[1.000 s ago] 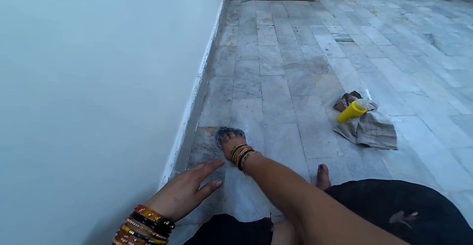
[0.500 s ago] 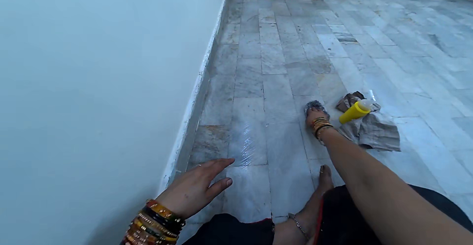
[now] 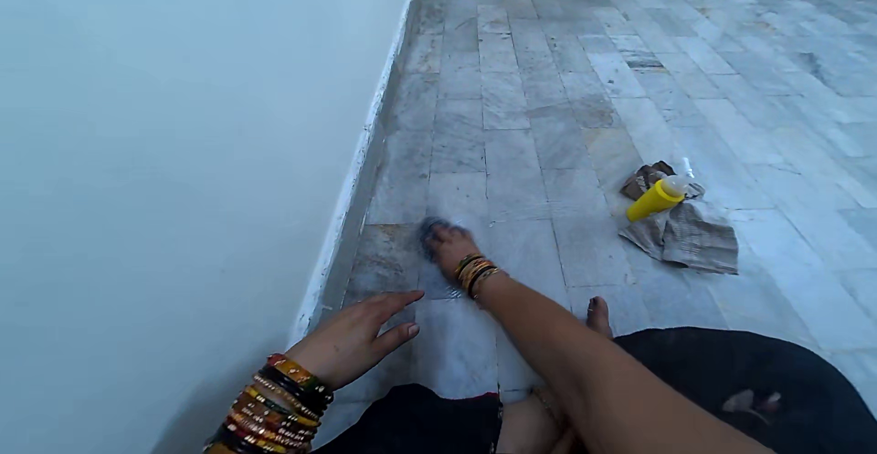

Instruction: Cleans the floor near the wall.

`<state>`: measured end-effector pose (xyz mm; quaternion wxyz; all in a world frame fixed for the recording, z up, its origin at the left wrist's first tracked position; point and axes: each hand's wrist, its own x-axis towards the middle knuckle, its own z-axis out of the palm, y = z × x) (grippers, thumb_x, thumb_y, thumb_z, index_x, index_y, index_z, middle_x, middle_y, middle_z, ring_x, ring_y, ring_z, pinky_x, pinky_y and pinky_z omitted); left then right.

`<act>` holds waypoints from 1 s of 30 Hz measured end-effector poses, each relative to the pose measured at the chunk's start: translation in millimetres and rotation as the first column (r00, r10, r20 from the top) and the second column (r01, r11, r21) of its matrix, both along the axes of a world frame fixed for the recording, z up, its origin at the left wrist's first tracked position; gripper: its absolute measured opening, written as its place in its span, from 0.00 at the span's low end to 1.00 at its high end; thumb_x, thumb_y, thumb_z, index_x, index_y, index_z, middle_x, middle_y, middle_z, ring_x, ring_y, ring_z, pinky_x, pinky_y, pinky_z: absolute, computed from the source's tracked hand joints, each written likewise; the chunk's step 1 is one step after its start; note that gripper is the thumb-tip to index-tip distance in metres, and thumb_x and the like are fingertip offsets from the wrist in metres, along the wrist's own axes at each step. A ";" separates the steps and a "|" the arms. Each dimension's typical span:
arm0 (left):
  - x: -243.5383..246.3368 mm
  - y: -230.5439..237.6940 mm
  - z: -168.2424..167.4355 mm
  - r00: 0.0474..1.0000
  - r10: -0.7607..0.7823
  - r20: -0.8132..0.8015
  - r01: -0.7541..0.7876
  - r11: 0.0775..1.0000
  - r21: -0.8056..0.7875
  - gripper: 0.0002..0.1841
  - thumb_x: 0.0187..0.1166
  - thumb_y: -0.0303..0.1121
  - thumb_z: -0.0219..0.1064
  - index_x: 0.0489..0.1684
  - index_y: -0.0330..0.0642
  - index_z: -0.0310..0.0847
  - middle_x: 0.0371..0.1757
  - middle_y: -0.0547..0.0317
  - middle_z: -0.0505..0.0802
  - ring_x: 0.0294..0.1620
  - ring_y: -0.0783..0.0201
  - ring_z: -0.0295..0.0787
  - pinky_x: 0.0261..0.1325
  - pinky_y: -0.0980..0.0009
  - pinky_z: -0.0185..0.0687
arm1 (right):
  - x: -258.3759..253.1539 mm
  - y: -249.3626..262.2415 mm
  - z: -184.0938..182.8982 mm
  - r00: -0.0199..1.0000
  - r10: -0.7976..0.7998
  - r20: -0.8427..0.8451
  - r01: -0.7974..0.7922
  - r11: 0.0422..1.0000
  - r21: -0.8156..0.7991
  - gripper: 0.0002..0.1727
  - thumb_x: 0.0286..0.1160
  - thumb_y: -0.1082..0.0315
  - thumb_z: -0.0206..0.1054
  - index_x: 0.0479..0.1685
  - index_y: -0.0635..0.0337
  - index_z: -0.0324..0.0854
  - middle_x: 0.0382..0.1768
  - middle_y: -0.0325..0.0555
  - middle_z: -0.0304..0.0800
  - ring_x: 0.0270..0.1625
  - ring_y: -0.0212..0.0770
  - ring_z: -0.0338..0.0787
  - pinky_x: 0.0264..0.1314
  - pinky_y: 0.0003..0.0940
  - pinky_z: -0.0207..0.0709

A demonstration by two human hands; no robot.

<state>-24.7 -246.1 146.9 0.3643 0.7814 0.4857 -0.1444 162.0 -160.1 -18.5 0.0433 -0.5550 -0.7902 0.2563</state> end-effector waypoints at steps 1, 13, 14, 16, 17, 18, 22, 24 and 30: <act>-1.0 -2.5 1.1 1.000 -0.005 0.010 0.005 1.000 0.020 0.30 0.89 0.54 0.57 0.89 0.54 0.68 0.85 0.51 0.78 0.87 0.49 0.72 0.88 0.45 0.62 | 25.0 7.6 -5.2 0.997 -0.073 -0.008 0.073 0.997 0.014 0.25 0.87 0.65 0.59 0.83 0.50 0.77 0.91 0.49 0.64 0.90 0.61 0.66 0.84 0.70 0.61; 21.6 -27.7 5.4 0.979 -0.163 0.122 0.127 0.958 0.256 0.29 0.88 0.55 0.56 0.82 0.51 0.77 0.79 0.53 0.85 0.79 0.47 0.82 0.76 0.43 0.77 | 226.3 50.0 -6.1 0.746 -0.603 0.281 0.605 0.791 0.091 0.31 0.89 0.60 0.52 0.88 0.66 0.64 0.88 0.68 0.63 0.92 0.68 0.59 0.88 0.72 0.54; 25.6 -25.7 7.6 0.982 -0.164 0.097 0.142 0.970 0.197 0.29 0.89 0.55 0.56 0.84 0.52 0.75 0.81 0.52 0.83 0.81 0.48 0.79 0.79 0.44 0.74 | 206.8 56.6 -3.7 0.773 -0.578 0.262 0.580 0.811 0.078 0.32 0.88 0.62 0.54 0.89 0.69 0.62 0.89 0.71 0.61 0.92 0.70 0.60 0.88 0.71 0.56; 28.6 -22.9 7.9 0.982 -0.167 0.093 0.152 0.977 0.151 0.29 0.89 0.54 0.56 0.85 0.52 0.74 0.83 0.52 0.81 0.82 0.47 0.78 0.80 0.44 0.73 | 155.0 69.3 -0.7 0.859 -0.460 0.224 0.457 0.887 0.072 0.33 0.87 0.63 0.56 0.89 0.68 0.63 0.89 0.70 0.61 0.92 0.69 0.60 0.88 0.69 0.58; 27.5 -22.5 6.2 0.981 -0.167 0.098 0.151 0.977 0.152 0.29 0.89 0.55 0.55 0.85 0.52 0.74 0.83 0.52 0.81 0.83 0.47 0.78 0.80 0.44 0.73 | 123.0 73.4 -0.6 0.903 -0.376 0.206 0.371 0.926 0.066 0.32 0.86 0.64 0.57 0.89 0.67 0.64 0.89 0.68 0.62 0.92 0.68 0.60 0.88 0.69 0.58; 25.5 -22.2 4.3 0.981 -0.164 0.103 0.147 0.977 0.152 0.29 0.89 0.55 0.55 0.85 0.52 0.74 0.82 0.51 0.82 0.82 0.47 0.78 0.79 0.44 0.73 | 88.3 74.7 -0.9 0.940 -0.286 0.184 0.280 0.958 0.059 0.32 0.85 0.64 0.58 0.89 0.65 0.65 0.89 0.67 0.62 0.92 0.66 0.60 0.88 0.68 0.57; 14.9 -19.7 0.4 0.988 -0.134 0.080 0.123 0.984 0.130 0.30 0.89 0.55 0.55 0.86 0.52 0.73 0.83 0.52 0.81 0.82 0.48 0.78 0.80 0.45 0.73 | -43.6 45.0 2.2 0.998 0.045 0.049 -0.045 0.999 0.009 0.32 0.83 0.66 0.62 0.89 0.61 0.67 0.91 0.59 0.62 0.94 0.61 0.58 0.92 0.65 0.52; 11.0 -20.5 -0.7 0.987 -0.132 0.093 0.116 0.981 0.158 0.30 0.89 0.55 0.55 0.86 0.52 0.73 0.82 0.52 0.82 0.81 0.48 0.79 0.79 0.44 0.74 | -80.3 26.9 3.3 0.979 0.206 0.010 -0.206 0.979 -0.010 0.32 0.84 0.68 0.61 0.89 0.59 0.67 0.91 0.56 0.62 0.95 0.57 0.57 0.94 0.61 0.49; 9.9 -25.2 -6.8 0.984 -0.144 0.107 0.124 0.977 0.175 0.30 0.88 0.57 0.54 0.84 0.53 0.75 0.81 0.54 0.84 0.81 0.50 0.80 0.79 0.45 0.75 | -31.3 73.8 -13.9 0.991 0.124 0.044 -0.126 0.991 0.044 0.31 0.89 0.58 0.57 0.90 0.54 0.66 0.91 0.54 0.63 0.94 0.57 0.58 0.91 0.63 0.54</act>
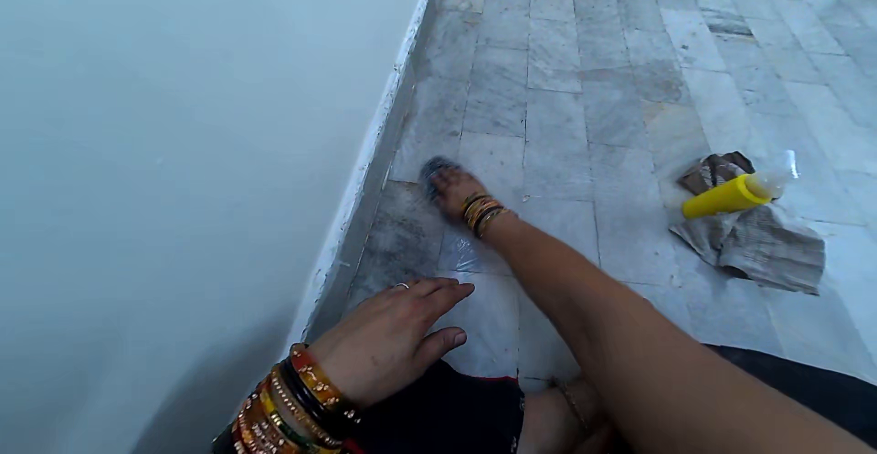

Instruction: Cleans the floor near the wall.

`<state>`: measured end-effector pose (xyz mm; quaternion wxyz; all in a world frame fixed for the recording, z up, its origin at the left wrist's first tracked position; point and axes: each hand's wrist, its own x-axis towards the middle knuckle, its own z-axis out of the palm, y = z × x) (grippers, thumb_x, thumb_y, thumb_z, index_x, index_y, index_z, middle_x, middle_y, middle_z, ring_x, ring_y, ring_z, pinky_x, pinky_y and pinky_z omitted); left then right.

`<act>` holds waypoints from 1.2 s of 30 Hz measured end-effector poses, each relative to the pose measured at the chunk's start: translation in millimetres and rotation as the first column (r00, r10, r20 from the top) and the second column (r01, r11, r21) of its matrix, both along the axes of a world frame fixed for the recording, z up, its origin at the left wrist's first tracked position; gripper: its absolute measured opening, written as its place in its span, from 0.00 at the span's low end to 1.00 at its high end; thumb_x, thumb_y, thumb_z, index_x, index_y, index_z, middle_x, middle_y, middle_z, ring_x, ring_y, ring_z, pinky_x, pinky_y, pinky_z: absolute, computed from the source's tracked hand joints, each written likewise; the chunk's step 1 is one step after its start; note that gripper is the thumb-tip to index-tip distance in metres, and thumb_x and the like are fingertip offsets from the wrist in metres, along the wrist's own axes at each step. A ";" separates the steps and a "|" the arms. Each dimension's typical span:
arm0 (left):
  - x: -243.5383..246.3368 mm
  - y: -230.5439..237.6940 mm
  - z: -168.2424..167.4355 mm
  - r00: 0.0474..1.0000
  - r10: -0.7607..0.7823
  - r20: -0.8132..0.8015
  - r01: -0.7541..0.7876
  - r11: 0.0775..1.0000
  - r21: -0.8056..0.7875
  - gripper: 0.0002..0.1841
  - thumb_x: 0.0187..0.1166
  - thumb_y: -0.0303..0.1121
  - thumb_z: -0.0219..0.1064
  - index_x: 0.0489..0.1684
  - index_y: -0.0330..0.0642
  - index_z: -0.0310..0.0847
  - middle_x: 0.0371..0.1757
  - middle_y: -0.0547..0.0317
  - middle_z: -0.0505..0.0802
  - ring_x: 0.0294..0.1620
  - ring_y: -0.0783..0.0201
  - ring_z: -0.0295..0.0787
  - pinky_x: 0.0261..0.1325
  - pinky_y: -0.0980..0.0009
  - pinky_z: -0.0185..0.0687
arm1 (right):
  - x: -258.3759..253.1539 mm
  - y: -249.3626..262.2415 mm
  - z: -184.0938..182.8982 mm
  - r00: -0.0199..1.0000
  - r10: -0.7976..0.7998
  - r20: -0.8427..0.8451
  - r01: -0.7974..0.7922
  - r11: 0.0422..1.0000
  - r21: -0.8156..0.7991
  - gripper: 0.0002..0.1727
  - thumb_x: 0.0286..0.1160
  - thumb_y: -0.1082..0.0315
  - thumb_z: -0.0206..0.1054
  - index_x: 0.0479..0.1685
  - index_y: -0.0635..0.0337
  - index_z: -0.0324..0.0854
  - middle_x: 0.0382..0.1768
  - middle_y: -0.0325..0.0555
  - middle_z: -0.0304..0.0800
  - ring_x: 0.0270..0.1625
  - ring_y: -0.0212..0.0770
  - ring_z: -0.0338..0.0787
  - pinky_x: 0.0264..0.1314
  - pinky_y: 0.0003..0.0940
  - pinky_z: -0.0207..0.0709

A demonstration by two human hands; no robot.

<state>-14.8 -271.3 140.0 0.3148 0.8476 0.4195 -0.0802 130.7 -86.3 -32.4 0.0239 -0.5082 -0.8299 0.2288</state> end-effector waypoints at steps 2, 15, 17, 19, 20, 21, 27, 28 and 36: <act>0.0 1.6 -0.3 1.000 0.008 0.006 -0.008 1.000 -0.016 0.30 0.88 0.57 0.55 0.84 0.52 0.76 0.81 0.53 0.84 0.80 0.50 0.80 0.79 0.45 0.75 | 57.4 28.3 0.5 0.983 -0.179 0.038 0.178 0.984 0.015 0.32 0.88 0.56 0.59 0.90 0.57 0.66 0.90 0.60 0.63 0.93 0.63 0.59 0.89 0.67 0.56; 20.1 21.1 12.0 0.993 0.004 -0.115 -0.023 0.986 -0.166 0.29 0.91 0.52 0.57 0.89 0.53 0.68 0.85 0.53 0.78 0.85 0.50 0.74 0.85 0.45 0.66 | 299.3 -67.7 7.4 0.628 -0.722 0.291 0.738 0.671 0.072 0.33 0.91 0.60 0.52 0.91 0.68 0.58 0.88 0.77 0.57 0.90 0.76 0.59 0.84 0.74 0.60; 21.5 22.7 12.8 0.992 0.015 -0.128 -0.039 0.982 -0.184 0.29 0.91 0.52 0.57 0.89 0.53 0.68 0.85 0.52 0.78 0.84 0.50 0.75 0.85 0.45 0.66 | 243.2 -74.5 11.5 0.728 -0.638 0.253 0.648 0.760 0.051 0.34 0.88 0.63 0.56 0.91 0.68 0.59 0.88 0.76 0.59 0.90 0.75 0.59 0.85 0.72 0.60; 19.0 25.9 10.9 0.990 0.038 -0.136 -0.064 0.979 -0.194 0.29 0.91 0.51 0.58 0.89 0.51 0.68 0.85 0.50 0.78 0.85 0.49 0.74 0.86 0.45 0.65 | 170.1 -79.8 19.1 0.849 -0.493 0.191 0.504 0.864 -0.010 0.34 0.88 0.63 0.58 0.93 0.62 0.59 0.90 0.72 0.57 0.92 0.72 0.57 0.88 0.70 0.55; 16.8 27.8 9.8 0.987 0.055 -0.148 -0.084 0.976 -0.201 0.30 0.91 0.51 0.58 0.90 0.51 0.67 0.86 0.49 0.77 0.86 0.48 0.73 0.87 0.45 0.63 | 131.8 -84.4 21.9 0.897 -0.410 0.163 0.422 0.905 -0.047 0.34 0.87 0.63 0.58 0.93 0.58 0.60 0.91 0.68 0.56 0.93 0.69 0.55 0.90 0.69 0.53; 14.0 30.0 9.2 0.984 0.079 -0.160 -0.112 0.971 -0.209 0.30 0.91 0.51 0.58 0.90 0.50 0.66 0.86 0.48 0.76 0.86 0.47 0.72 0.88 0.45 0.61 | 94.1 -91.8 24.7 0.936 -0.327 0.132 0.338 0.938 -0.079 0.34 0.86 0.64 0.60 0.93 0.56 0.61 0.92 0.66 0.55 0.94 0.68 0.54 0.90 0.70 0.51; -6.3 41.5 4.1 0.963 0.208 -0.172 -0.241 0.950 -0.199 0.28 0.92 0.43 0.59 0.89 0.45 0.67 0.83 0.43 0.79 0.82 0.43 0.75 0.86 0.45 0.62 | -35.0 -144.9 46.7 0.997 0.064 0.033 -0.053 0.964 -0.260 0.27 0.89 0.68 0.56 0.87 0.57 0.70 0.92 0.54 0.62 0.96 0.58 0.53 0.94 0.63 0.45; -7.1 41.9 2.4 0.963 0.215 -0.159 -0.245 0.949 -0.197 0.27 0.92 0.43 0.59 0.87 0.45 0.69 0.81 0.43 0.81 0.82 0.44 0.77 0.86 0.45 0.63 | -31.7 -145.6 46.6 0.996 0.074 0.046 -0.060 0.964 -0.258 0.28 0.88 0.69 0.57 0.88 0.55 0.69 0.92 0.53 0.61 0.96 0.57 0.53 0.94 0.63 0.46; -7.4 38.4 6.7 0.973 0.218 -0.071 -0.226 0.964 -0.137 0.29 0.91 0.47 0.60 0.88 0.43 0.67 0.81 0.40 0.80 0.80 0.39 0.77 0.84 0.39 0.63 | 167.6 -136.2 9.9 0.887 -0.412 0.211 0.429 0.902 -0.043 0.33 0.91 0.60 0.54 0.94 0.56 0.59 0.94 0.64 0.52 0.95 0.69 0.50 0.90 0.71 0.51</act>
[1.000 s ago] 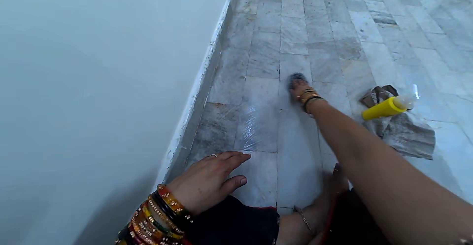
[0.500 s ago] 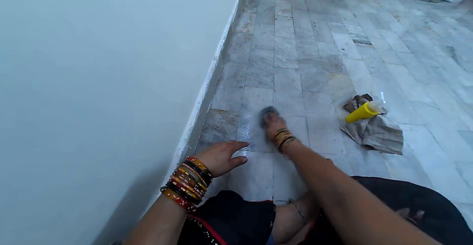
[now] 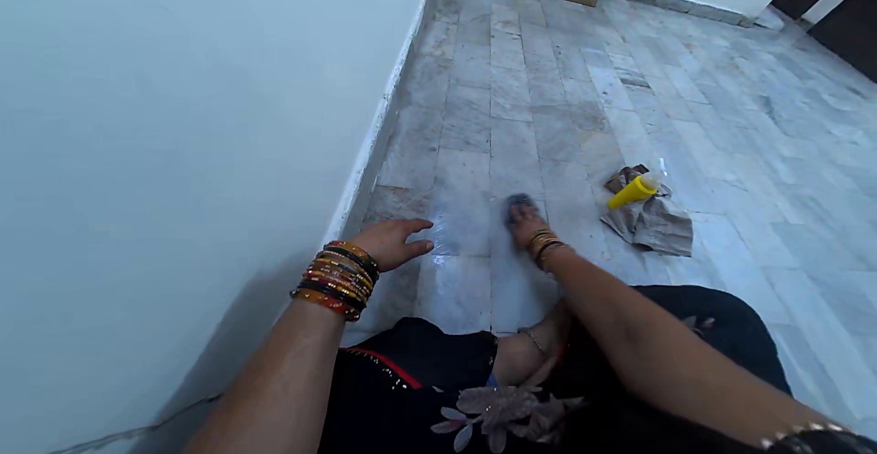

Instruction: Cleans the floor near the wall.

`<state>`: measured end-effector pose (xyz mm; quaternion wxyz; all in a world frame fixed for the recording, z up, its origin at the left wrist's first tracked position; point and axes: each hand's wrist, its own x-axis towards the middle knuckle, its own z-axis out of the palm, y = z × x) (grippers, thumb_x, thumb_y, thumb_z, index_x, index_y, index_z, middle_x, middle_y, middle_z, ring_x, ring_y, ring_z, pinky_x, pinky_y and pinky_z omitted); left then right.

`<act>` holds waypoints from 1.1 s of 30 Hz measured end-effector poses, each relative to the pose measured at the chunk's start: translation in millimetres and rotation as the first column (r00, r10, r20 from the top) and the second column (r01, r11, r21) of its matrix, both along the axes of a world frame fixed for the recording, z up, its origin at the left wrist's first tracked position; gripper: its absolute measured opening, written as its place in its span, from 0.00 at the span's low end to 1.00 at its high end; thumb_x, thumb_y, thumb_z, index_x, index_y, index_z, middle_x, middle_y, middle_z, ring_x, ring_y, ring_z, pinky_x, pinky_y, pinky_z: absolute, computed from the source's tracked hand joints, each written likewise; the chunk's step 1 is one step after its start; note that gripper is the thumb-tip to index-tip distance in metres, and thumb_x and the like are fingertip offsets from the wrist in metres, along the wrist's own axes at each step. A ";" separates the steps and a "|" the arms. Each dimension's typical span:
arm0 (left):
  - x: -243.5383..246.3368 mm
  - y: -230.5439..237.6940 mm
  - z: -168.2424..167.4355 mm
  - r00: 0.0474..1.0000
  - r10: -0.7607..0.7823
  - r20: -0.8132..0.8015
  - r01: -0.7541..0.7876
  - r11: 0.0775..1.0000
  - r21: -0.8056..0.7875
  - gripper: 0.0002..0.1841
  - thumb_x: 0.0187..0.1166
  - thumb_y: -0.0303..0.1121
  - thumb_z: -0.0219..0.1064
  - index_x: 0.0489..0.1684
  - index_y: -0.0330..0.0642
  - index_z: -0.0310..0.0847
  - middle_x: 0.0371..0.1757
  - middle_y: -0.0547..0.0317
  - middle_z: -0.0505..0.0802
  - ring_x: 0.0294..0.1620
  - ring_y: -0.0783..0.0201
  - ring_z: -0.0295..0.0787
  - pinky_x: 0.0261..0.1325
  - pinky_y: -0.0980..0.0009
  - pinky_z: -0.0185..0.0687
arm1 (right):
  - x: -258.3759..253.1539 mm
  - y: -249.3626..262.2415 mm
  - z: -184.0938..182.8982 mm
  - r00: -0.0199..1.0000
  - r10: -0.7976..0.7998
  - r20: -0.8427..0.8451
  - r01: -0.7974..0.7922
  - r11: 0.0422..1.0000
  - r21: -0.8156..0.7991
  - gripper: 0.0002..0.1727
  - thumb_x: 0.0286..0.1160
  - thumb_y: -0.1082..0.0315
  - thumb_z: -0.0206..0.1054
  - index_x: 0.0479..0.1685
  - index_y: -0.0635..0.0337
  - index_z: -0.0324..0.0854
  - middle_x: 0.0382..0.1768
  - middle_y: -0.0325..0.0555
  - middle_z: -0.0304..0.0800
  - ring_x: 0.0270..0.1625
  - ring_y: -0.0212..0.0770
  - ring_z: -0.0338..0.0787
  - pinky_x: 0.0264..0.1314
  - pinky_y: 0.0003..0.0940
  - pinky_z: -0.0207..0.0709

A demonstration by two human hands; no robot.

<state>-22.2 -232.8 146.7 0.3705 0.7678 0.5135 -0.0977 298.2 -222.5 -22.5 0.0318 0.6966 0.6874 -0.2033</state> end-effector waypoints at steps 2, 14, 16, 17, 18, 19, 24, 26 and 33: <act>1.4 0.2 6.5 1.000 -0.007 0.012 0.007 1.000 0.019 0.30 0.91 0.47 0.59 0.88 0.43 0.67 0.81 0.39 0.80 0.81 0.39 0.76 0.84 0.40 0.63 | 56.8 -16.6 4.3 0.992 -0.081 0.093 0.087 0.994 -0.059 0.28 0.89 0.65 0.57 0.86 0.64 0.70 0.94 0.62 0.51 0.95 0.72 0.47 0.91 0.74 0.47; 6.5 5.0 5.0 0.998 -0.058 0.039 0.056 0.997 0.060 0.29 0.91 0.46 0.59 0.88 0.41 0.67 0.82 0.40 0.79 0.81 0.40 0.77 0.85 0.41 0.63 | -152.4 -72.0 39.9 0.999 0.028 0.022 -0.022 0.972 -0.235 0.39 0.84 0.72 0.61 0.91 0.78 0.48 0.89 0.82 0.48 0.90 0.80 0.56 0.81 0.73 0.64; 3.5 4.1 2.2 0.999 -0.037 0.034 0.035 0.998 0.050 0.29 0.91 0.46 0.60 0.88 0.41 0.67 0.82 0.41 0.79 0.80 0.40 0.77 0.84 0.42 0.64 | -196.4 -78.1 51.8 0.992 0.115 -0.054 -0.126 0.944 -0.304 0.36 0.86 0.72 0.59 0.91 0.75 0.50 0.92 0.77 0.44 0.91 0.78 0.55 0.79 0.74 0.66; 1.6 4.2 1.6 0.999 -0.034 0.020 0.033 0.998 0.045 0.30 0.91 0.46 0.59 0.88 0.42 0.67 0.82 0.42 0.79 0.80 0.41 0.78 0.84 0.42 0.64 | -207.4 -78.4 54.0 0.983 0.170 -0.072 -0.184 0.938 -0.294 0.33 0.86 0.73 0.58 0.89 0.75 0.56 0.91 0.75 0.48 0.89 0.77 0.59 0.76 0.72 0.70; -0.1 3.9 1.3 0.999 -0.033 0.012 0.033 0.999 0.044 0.30 0.91 0.46 0.59 0.88 0.42 0.67 0.82 0.43 0.80 0.80 0.41 0.78 0.84 0.42 0.64 | -210.0 -77.7 52.4 0.970 0.233 -0.075 -0.245 0.934 -0.261 0.30 0.86 0.75 0.58 0.87 0.74 0.62 0.90 0.72 0.53 0.87 0.74 0.64 0.74 0.70 0.73; -1.6 2.9 1.4 0.999 -0.035 0.006 0.034 0.998 0.048 0.30 0.91 0.46 0.59 0.88 0.42 0.67 0.82 0.42 0.80 0.80 0.42 0.78 0.84 0.42 0.64 | -204.3 -76.6 48.0 0.955 0.287 -0.070 -0.296 0.932 -0.208 0.27 0.86 0.75 0.57 0.84 0.71 0.67 0.89 0.68 0.60 0.85 0.71 0.69 0.71 0.67 0.77; -5.3 -2.2 10.1 0.999 -0.033 0.022 0.031 0.995 0.099 0.30 0.91 0.48 0.59 0.89 0.44 0.67 0.81 0.42 0.81 0.80 0.40 0.78 0.83 0.39 0.64 | -107.4 -66.7 26.5 0.994 0.100 -0.049 -0.102 0.994 -0.029 0.21 0.80 0.76 0.64 0.72 0.63 0.83 0.83 0.62 0.71 0.83 0.67 0.73 0.70 0.65 0.80; -4.4 -2.4 13.9 0.998 -0.045 0.035 0.041 0.992 0.119 0.30 0.91 0.48 0.59 0.88 0.45 0.67 0.81 0.42 0.81 0.80 0.41 0.78 0.83 0.39 0.65 | -57.6 -62.9 29.7 0.996 -0.083 -0.010 0.083 0.996 -0.038 0.20 0.80 0.74 0.64 0.71 0.64 0.83 0.81 0.62 0.75 0.81 0.66 0.76 0.71 0.68 0.78; -0.4 1.6 13.3 0.999 -0.032 0.025 0.029 0.995 0.097 0.30 0.91 0.49 0.59 0.88 0.46 0.67 0.81 0.42 0.81 0.78 0.41 0.79 0.82 0.39 0.66 | 32.6 -44.0 43.1 0.858 -0.457 0.232 0.493 0.861 -0.126 0.20 0.81 0.68 0.64 0.70 0.62 0.81 0.66 0.65 0.87 0.70 0.65 0.87 0.66 0.65 0.81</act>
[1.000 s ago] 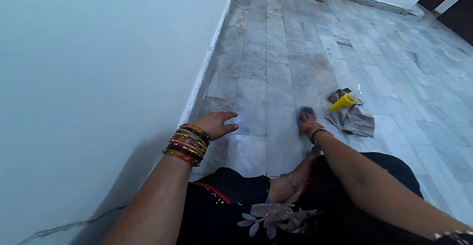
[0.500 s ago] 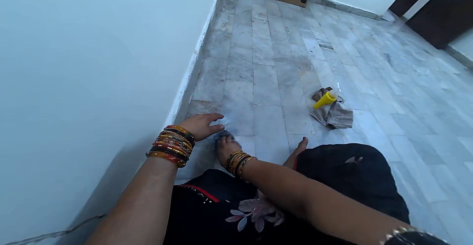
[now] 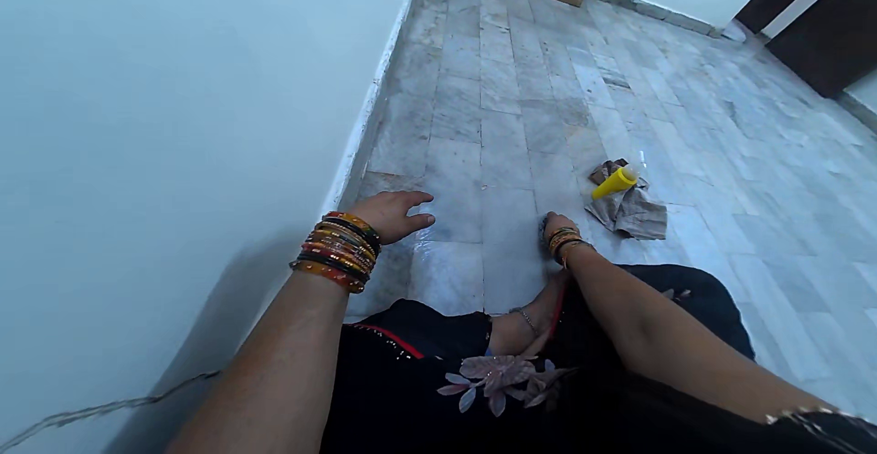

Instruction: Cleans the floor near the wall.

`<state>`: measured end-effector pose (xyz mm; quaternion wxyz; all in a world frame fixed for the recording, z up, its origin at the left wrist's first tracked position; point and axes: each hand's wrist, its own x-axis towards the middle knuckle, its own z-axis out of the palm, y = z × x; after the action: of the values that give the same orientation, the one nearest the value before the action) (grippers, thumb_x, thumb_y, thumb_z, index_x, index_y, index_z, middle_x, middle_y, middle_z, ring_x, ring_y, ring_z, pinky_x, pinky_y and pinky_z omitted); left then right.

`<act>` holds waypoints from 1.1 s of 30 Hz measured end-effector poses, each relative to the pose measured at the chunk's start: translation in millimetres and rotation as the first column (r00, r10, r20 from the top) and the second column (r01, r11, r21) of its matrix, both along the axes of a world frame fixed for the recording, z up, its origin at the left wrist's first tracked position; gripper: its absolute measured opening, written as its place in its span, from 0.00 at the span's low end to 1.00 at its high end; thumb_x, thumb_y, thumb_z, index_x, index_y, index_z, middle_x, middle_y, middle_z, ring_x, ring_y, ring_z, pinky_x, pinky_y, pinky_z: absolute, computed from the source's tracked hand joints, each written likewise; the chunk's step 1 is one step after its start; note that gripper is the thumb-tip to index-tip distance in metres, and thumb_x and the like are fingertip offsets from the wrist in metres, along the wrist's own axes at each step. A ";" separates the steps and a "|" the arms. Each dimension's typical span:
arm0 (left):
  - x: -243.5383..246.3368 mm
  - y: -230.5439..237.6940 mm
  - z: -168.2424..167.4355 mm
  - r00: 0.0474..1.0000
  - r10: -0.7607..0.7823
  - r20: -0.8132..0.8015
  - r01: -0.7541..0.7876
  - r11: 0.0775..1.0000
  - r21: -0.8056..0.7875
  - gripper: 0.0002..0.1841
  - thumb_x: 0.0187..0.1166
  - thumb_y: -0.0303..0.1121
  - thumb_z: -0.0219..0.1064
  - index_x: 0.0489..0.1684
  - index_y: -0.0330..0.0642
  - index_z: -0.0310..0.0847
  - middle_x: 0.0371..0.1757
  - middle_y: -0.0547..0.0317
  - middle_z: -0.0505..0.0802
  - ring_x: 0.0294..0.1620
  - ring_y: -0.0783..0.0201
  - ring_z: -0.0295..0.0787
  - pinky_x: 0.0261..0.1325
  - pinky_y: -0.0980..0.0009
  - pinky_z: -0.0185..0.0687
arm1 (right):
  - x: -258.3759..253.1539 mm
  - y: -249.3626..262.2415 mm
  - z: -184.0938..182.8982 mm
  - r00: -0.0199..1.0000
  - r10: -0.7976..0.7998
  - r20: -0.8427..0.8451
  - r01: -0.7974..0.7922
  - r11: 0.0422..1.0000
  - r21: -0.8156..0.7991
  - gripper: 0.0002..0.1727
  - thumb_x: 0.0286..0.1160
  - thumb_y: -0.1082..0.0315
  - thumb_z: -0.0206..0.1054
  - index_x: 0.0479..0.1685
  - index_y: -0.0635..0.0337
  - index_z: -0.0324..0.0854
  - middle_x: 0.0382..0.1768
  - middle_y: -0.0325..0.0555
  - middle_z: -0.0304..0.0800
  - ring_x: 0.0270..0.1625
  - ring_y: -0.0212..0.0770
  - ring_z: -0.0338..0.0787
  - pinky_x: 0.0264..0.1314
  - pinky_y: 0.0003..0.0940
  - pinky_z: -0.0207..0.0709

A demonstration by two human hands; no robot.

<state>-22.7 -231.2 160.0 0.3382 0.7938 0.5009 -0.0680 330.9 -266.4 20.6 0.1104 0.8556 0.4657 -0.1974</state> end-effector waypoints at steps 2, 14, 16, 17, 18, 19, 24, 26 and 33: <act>0.2 0.3 -0.1 1.000 0.004 0.009 -0.004 1.000 0.001 0.30 0.90 0.49 0.59 0.88 0.46 0.68 0.81 0.42 0.81 0.79 0.40 0.79 0.82 0.38 0.66 | -13.6 -3.4 -5.5 1.000 0.002 -0.032 -0.002 1.000 -0.005 0.23 0.80 0.67 0.64 0.74 0.63 0.78 0.74 0.68 0.80 0.76 0.67 0.81 0.72 0.66 0.77; 2.7 -1.4 -9.6 1.000 0.009 0.003 -0.009 0.999 -0.051 0.29 0.91 0.45 0.60 0.87 0.41 0.68 0.82 0.42 0.80 0.79 0.40 0.79 0.83 0.40 0.64 | -222.4 -40.4 7.6 0.714 0.560 -0.420 -0.550 0.820 0.159 0.26 0.77 0.79 0.66 0.76 0.65 0.77 0.84 0.69 0.64 0.83 0.73 0.70 0.72 0.69 0.76; -1.1 -4.1 -8.9 1.000 0.022 0.009 -0.022 0.999 -0.046 0.29 0.90 0.44 0.60 0.88 0.41 0.67 0.81 0.42 0.81 0.79 0.40 0.79 0.83 0.40 0.64 | -208.9 -39.1 3.3 0.722 0.564 -0.401 -0.545 0.820 0.172 0.22 0.81 0.77 0.64 0.75 0.63 0.79 0.82 0.67 0.69 0.80 0.70 0.76 0.71 0.68 0.77; -2.7 -5.1 -8.3 1.000 0.026 0.012 -0.026 0.999 -0.042 0.29 0.90 0.45 0.60 0.88 0.42 0.68 0.81 0.41 0.81 0.79 0.40 0.79 0.83 0.40 0.64 | -194.9 -37.6 -2.0 0.748 0.541 -0.385 -0.515 0.838 0.178 0.22 0.81 0.75 0.65 0.74 0.63 0.81 0.81 0.67 0.72 0.78 0.70 0.78 0.71 0.68 0.77; -3.4 -5.9 -7.3 1.000 0.028 0.012 -0.027 0.999 -0.038 0.29 0.90 0.45 0.60 0.88 0.42 0.68 0.80 0.41 0.81 0.79 0.39 0.79 0.83 0.39 0.64 | -177.0 -36.1 -5.1 0.783 0.496 -0.374 -0.469 0.867 0.167 0.22 0.81 0.73 0.65 0.74 0.62 0.80 0.80 0.69 0.72 0.77 0.71 0.78 0.71 0.69 0.76; -3.7 -6.1 -6.3 1.000 0.026 0.011 -0.026 0.999 -0.030 0.29 0.90 0.46 0.60 0.88 0.42 0.68 0.80 0.40 0.81 0.78 0.39 0.79 0.83 0.39 0.64 | -155.2 -33.4 -7.5 0.820 0.440 -0.365 -0.419 0.897 0.141 0.24 0.81 0.71 0.67 0.76 0.62 0.79 0.81 0.70 0.71 0.78 0.72 0.76 0.74 0.70 0.74; -1.1 -1.6 -3.5 1.000 0.006 0.023 -0.006 1.000 -0.005 0.29 0.91 0.47 0.60 0.87 0.43 0.69 0.81 0.41 0.81 0.79 0.40 0.79 0.83 0.39 0.65 | -28.6 -21.1 -10.4 0.962 0.164 -0.219 -0.174 0.984 -0.025 0.26 0.78 0.65 0.69 0.77 0.61 0.78 0.78 0.73 0.74 0.81 0.73 0.74 0.78 0.71 0.70; -0.3 0.2 -2.7 1.000 0.011 0.029 -0.011 1.000 -0.011 0.29 0.91 0.46 0.59 0.87 0.43 0.69 0.80 0.40 0.81 0.79 0.40 0.79 0.82 0.39 0.65 | -2.2 -11.6 -7.0 0.981 0.048 -0.188 -0.065 0.994 -0.089 0.24 0.80 0.66 0.68 0.75 0.62 0.79 0.77 0.71 0.76 0.82 0.71 0.74 0.79 0.70 0.69; -26.6 6.5 14.6 0.985 0.158 0.070 -0.162 0.985 0.055 0.29 0.91 0.46 0.59 0.87 0.41 0.69 0.79 0.37 0.81 0.78 0.35 0.79 0.81 0.33 0.65 | -75.0 -23.1 -6.2 0.896 0.260 -0.359 -0.291 0.956 -0.033 0.25 0.71 0.72 0.74 0.69 0.67 0.80 0.69 0.71 0.82 0.74 0.69 0.82 0.75 0.69 0.73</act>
<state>-49.2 -224.7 174.5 0.3345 0.7628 0.5534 0.0007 255.8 -289.5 14.4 0.0888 0.7264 0.5854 -0.3490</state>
